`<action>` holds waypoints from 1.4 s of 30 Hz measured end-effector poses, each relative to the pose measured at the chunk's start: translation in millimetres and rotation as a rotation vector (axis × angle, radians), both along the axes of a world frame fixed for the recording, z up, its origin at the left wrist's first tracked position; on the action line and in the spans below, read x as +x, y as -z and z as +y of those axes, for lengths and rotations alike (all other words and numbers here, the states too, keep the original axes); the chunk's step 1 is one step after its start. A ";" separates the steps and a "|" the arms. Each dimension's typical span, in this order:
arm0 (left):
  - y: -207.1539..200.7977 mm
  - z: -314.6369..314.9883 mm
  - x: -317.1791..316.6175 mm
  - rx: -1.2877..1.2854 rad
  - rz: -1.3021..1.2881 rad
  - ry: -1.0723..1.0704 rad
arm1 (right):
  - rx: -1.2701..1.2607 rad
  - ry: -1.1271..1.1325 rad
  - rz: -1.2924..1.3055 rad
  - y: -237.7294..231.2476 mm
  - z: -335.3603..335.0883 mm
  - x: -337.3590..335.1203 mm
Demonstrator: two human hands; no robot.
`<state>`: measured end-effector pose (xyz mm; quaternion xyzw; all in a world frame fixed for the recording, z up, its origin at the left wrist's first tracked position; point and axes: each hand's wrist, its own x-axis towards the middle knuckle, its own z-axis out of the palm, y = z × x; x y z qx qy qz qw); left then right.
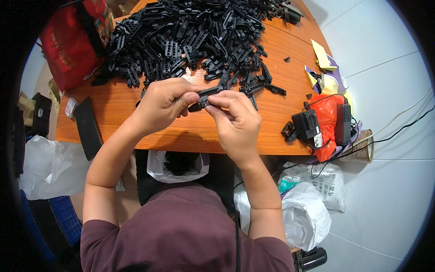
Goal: The person assembles small black plastic parts by hand at a workstation.
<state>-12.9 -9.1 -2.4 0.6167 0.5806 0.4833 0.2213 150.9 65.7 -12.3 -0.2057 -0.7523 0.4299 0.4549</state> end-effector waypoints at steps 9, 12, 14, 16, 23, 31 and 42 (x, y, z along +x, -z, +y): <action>4.1 -12.6 1.5 0.268 0.309 0.024 | 0.096 0.035 -0.042 -8.8 -14.1 2.7; 7.4 -18.2 1.7 0.229 0.288 0.027 | 0.104 0.006 -0.146 -11.1 -11.7 5.6; 13.0 -22.2 2.6 0.199 0.278 0.033 | 0.228 -0.108 -0.225 -3.6 -5.8 11.5; 18.2 -29.0 3.4 0.147 0.200 0.058 | 0.246 -0.095 -0.258 -4.4 -11.7 13.7; 10.5 -29.3 -10.1 -0.256 0.172 0.215 | 0.387 -0.338 -0.479 40.4 -60.2 41.4; 46.9 77.4 25.4 -0.139 0.595 -0.317 | 0.513 -0.060 -0.391 50.1 -36.1 32.8; 39.2 55.7 9.9 -0.327 0.717 -0.272 | 0.538 0.196 -0.854 32.6 55.2 34.7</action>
